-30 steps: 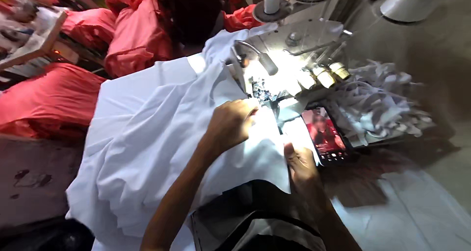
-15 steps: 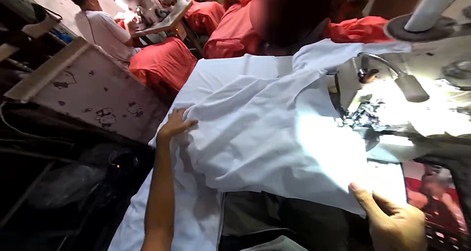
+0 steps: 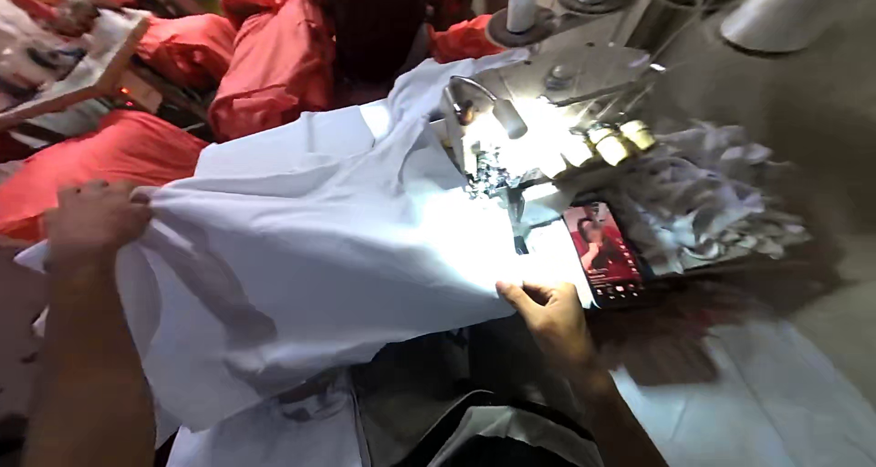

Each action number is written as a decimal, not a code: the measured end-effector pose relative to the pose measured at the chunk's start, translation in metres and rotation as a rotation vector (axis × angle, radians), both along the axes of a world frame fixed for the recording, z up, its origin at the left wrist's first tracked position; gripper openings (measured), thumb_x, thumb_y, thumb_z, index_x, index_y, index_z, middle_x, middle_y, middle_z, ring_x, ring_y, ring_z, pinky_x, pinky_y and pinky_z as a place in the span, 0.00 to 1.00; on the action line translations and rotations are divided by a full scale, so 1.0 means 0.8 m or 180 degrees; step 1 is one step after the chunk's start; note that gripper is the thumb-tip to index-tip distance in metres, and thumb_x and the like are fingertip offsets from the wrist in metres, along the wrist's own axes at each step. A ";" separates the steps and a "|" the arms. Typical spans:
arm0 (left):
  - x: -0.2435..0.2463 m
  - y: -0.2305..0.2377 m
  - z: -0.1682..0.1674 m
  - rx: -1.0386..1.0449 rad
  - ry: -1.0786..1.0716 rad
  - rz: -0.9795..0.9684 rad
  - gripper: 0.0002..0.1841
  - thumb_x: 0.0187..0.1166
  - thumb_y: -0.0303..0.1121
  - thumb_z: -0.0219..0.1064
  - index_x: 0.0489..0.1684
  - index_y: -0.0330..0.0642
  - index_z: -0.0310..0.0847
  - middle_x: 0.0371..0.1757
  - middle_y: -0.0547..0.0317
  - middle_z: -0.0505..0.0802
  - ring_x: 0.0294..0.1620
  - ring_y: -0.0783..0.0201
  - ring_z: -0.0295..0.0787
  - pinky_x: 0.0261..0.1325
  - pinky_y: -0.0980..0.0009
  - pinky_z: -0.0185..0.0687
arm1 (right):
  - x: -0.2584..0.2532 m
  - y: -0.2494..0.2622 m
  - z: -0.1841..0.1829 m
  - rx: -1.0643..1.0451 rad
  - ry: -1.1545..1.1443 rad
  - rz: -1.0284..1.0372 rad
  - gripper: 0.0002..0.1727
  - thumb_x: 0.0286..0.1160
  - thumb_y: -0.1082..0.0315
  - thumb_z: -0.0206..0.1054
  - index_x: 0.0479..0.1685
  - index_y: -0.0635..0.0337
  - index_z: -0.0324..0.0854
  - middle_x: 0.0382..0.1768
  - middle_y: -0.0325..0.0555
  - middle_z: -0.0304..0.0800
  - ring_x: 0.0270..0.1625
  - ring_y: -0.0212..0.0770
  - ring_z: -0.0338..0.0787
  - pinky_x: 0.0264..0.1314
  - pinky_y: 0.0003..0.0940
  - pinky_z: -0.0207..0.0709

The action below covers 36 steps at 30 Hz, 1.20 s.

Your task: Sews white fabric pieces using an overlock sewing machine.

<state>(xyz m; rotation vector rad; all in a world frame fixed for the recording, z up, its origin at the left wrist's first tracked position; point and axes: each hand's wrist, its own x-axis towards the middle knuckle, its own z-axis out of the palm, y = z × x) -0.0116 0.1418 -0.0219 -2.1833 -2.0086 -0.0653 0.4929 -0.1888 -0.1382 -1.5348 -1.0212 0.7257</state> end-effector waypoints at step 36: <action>0.420 -0.190 -0.091 0.0205 -0.1802 -0.3486 0.12 0.80 0.29 0.65 0.51 0.49 0.94 0.45 0.54 0.85 0.47 0.58 0.82 0.50 0.63 0.80 | -0.016 -0.003 -0.013 0.0417 0.0922 -0.0249 0.14 0.67 0.71 0.77 0.45 0.62 0.77 0.27 0.37 0.87 0.26 0.28 0.86 0.29 0.19 0.82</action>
